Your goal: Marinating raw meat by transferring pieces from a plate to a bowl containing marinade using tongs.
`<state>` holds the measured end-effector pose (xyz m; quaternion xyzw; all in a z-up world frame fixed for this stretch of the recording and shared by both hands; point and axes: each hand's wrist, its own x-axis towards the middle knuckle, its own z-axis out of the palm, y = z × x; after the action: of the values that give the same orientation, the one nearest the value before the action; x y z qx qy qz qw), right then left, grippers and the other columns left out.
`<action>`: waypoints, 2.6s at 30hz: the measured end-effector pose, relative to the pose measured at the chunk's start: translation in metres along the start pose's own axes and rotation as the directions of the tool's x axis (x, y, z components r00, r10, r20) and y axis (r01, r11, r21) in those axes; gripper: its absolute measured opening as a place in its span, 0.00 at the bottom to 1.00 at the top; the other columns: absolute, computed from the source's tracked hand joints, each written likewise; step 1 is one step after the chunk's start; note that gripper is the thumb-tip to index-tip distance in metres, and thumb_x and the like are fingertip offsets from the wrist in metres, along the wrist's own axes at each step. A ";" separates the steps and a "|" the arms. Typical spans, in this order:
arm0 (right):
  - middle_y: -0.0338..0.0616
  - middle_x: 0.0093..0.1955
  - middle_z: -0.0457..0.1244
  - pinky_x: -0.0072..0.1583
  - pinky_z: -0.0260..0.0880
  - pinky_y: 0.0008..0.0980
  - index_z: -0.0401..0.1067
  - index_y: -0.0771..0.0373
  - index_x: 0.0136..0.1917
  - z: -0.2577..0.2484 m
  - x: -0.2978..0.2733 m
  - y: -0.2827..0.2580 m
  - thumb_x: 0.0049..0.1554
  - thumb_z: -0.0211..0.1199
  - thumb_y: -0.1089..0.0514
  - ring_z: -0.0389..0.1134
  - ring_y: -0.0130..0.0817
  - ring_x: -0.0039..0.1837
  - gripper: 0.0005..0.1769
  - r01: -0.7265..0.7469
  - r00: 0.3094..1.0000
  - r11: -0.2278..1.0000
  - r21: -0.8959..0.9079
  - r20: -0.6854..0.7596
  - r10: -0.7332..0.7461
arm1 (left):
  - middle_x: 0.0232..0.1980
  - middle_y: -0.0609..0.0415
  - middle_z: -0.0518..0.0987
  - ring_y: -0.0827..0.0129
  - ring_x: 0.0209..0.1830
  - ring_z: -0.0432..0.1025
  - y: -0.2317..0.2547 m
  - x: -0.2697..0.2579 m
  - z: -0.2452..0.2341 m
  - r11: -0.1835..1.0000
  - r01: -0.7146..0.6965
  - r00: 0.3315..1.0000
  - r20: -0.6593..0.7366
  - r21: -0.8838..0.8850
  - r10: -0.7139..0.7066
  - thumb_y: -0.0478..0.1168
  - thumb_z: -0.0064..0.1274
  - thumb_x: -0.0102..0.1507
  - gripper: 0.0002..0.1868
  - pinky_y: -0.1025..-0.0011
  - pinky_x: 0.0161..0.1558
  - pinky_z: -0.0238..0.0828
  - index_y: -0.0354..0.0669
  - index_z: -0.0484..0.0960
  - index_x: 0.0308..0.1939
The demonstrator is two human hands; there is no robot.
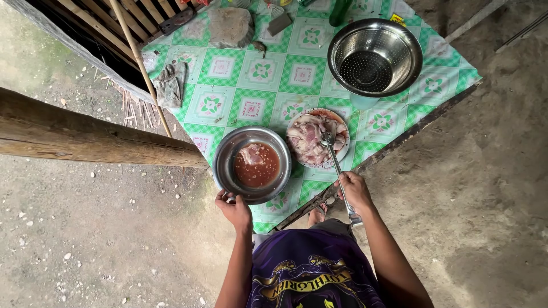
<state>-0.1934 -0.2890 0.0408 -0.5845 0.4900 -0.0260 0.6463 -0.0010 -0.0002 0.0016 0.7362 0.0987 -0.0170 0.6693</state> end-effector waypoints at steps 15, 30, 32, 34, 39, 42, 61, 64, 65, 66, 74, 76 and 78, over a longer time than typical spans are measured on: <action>0.45 0.44 0.69 0.36 0.70 0.29 0.72 0.65 0.55 -0.008 0.009 -0.010 0.68 0.50 0.53 0.66 0.28 0.34 0.15 0.026 0.998 0.975 -0.219 -0.058 -0.040 | 0.51 0.50 0.68 0.73 0.37 0.67 0.013 -0.002 -0.004 1.000 0.019 1.000 0.008 0.014 -0.020 0.26 0.48 0.58 0.28 0.73 0.38 0.68 0.38 0.61 0.63; 0.46 0.39 0.71 0.47 0.72 0.38 0.75 0.67 0.50 -0.018 0.028 -0.011 0.63 0.57 0.60 0.72 0.34 0.41 0.09 0.148 0.970 0.884 -0.444 -0.109 -0.217 | 0.51 0.48 0.65 0.72 0.38 0.67 0.009 0.003 -0.007 0.999 0.025 0.999 0.040 -0.045 -0.023 0.25 0.46 0.58 0.29 0.73 0.36 0.68 0.38 0.58 0.63; 0.45 0.39 0.72 0.47 0.71 0.37 0.75 0.66 0.50 -0.017 0.021 -0.015 0.63 0.57 0.60 0.72 0.34 0.41 0.09 0.143 0.970 0.871 -0.470 -0.108 -0.218 | 0.52 0.48 0.65 0.72 0.39 0.67 0.011 0.003 -0.006 0.999 0.026 0.999 0.036 -0.024 -0.025 0.25 0.46 0.58 0.29 0.73 0.36 0.69 0.37 0.58 0.63; 0.45 0.38 0.72 0.47 0.70 0.37 0.76 0.66 0.49 -0.016 0.016 -0.017 0.64 0.57 0.60 0.72 0.34 0.41 0.09 0.138 0.970 0.858 -0.496 -0.108 -0.218 | 0.52 0.48 0.65 0.73 0.41 0.66 0.015 0.002 -0.006 1.000 0.026 0.999 0.031 -0.003 -0.026 0.25 0.47 0.59 0.29 0.73 0.36 0.69 0.37 0.58 0.63; 0.45 0.37 0.71 0.45 0.71 0.36 0.75 0.66 0.49 -0.008 -0.001 -0.030 0.63 0.58 0.59 0.72 0.32 0.40 0.09 0.117 0.973 0.881 -0.458 -0.127 -0.195 | 0.51 0.48 0.66 0.72 0.37 0.67 0.023 0.002 -0.006 0.997 0.072 0.996 0.052 -0.005 -0.072 0.25 0.44 0.58 0.29 0.73 0.35 0.67 0.36 0.58 0.62; 0.46 0.36 0.70 0.43 0.70 0.37 0.75 0.67 0.48 -0.005 -0.005 -0.033 0.62 0.59 0.60 0.72 0.32 0.39 0.08 0.150 0.968 0.897 -0.415 -0.122 -0.218 | 0.51 0.47 0.66 0.72 0.37 0.67 0.023 0.002 -0.006 0.998 0.064 0.997 0.051 -0.026 -0.062 0.25 0.45 0.58 0.29 0.72 0.35 0.67 0.36 0.58 0.62; 0.44 0.36 0.70 0.44 0.68 0.36 0.75 0.66 0.47 -0.001 -0.025 -0.062 0.63 0.59 0.60 0.69 0.32 0.38 0.08 0.207 0.953 0.877 -0.433 -0.116 -0.282 | 0.51 0.49 0.68 0.71 0.36 0.66 0.013 0.011 -0.021 0.998 0.038 0.999 -0.004 0.059 -0.038 0.26 0.48 0.58 0.29 0.71 0.38 0.67 0.38 0.59 0.63; 0.43 0.35 0.70 0.44 0.68 0.35 0.75 0.66 0.47 -0.003 -0.025 -0.063 0.62 0.59 0.60 0.70 0.31 0.37 0.08 0.229 0.944 0.859 -0.458 -0.110 -0.310 | 0.52 0.49 0.66 0.72 0.36 0.66 0.011 0.012 -0.021 0.999 0.045 0.999 0.004 -0.001 -0.045 0.26 0.47 0.58 0.30 0.72 0.36 0.66 0.38 0.58 0.63; 0.43 0.35 0.70 0.43 0.68 0.35 0.75 0.66 0.47 -0.003 -0.025 -0.064 0.63 0.59 0.60 0.69 0.32 0.37 0.08 0.224 0.946 0.864 -0.451 -0.112 -0.304 | 0.52 0.48 0.66 0.72 0.38 0.66 0.009 0.013 -0.021 0.999 0.036 0.999 0.006 -0.017 -0.036 0.25 0.47 0.58 0.30 0.73 0.36 0.67 0.38 0.58 0.63; 0.43 0.36 0.70 0.43 0.68 0.35 0.75 0.66 0.47 -0.004 -0.026 -0.064 0.63 0.59 0.60 0.69 0.32 0.37 0.08 0.218 0.948 0.869 -0.445 -0.114 -0.296 | 0.52 0.48 0.65 0.73 0.40 0.65 0.006 0.013 -0.021 0.999 0.027 1.000 0.007 -0.032 -0.027 0.25 0.46 0.58 0.30 0.73 0.36 0.67 0.37 0.58 0.63; 0.43 0.35 0.70 0.42 0.68 0.36 0.75 0.66 0.47 -0.009 -0.027 -0.069 0.62 0.60 0.60 0.69 0.33 0.37 0.07 0.230 0.937 0.859 -0.458 -0.135 -0.323 | 0.52 0.48 0.66 0.71 0.41 0.65 0.013 0.011 -0.021 1.000 0.024 1.000 0.006 0.006 -0.024 0.24 0.46 0.58 0.30 0.73 0.38 0.68 0.38 0.58 0.63; 0.43 0.35 0.70 0.43 0.68 0.35 0.75 0.66 0.47 -0.012 -0.022 -0.064 0.62 0.60 0.60 0.69 0.32 0.37 0.07 0.232 0.934 0.854 -0.465 -0.140 -0.329 | 0.52 0.48 0.66 0.71 0.41 0.66 0.014 0.011 -0.021 0.999 0.022 1.000 0.004 0.023 -0.023 0.24 0.46 0.57 0.30 0.72 0.38 0.69 0.38 0.59 0.63; 0.45 0.34 0.70 0.42 0.68 0.37 0.75 0.69 0.45 -0.017 -0.017 -0.056 0.63 0.60 0.61 0.69 0.33 0.36 0.08 0.205 0.941 0.860 -0.467 -0.147 -0.304 | 0.52 0.49 0.65 0.72 0.40 0.67 0.014 0.011 -0.020 0.998 0.032 0.999 0.017 -0.059 -0.031 0.25 0.45 0.58 0.29 0.72 0.38 0.67 0.38 0.58 0.63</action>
<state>-0.1830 -0.3085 0.0973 -0.7701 0.4679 -0.0619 0.4292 0.0097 0.0199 0.0158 0.7144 0.1053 -0.0307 0.6911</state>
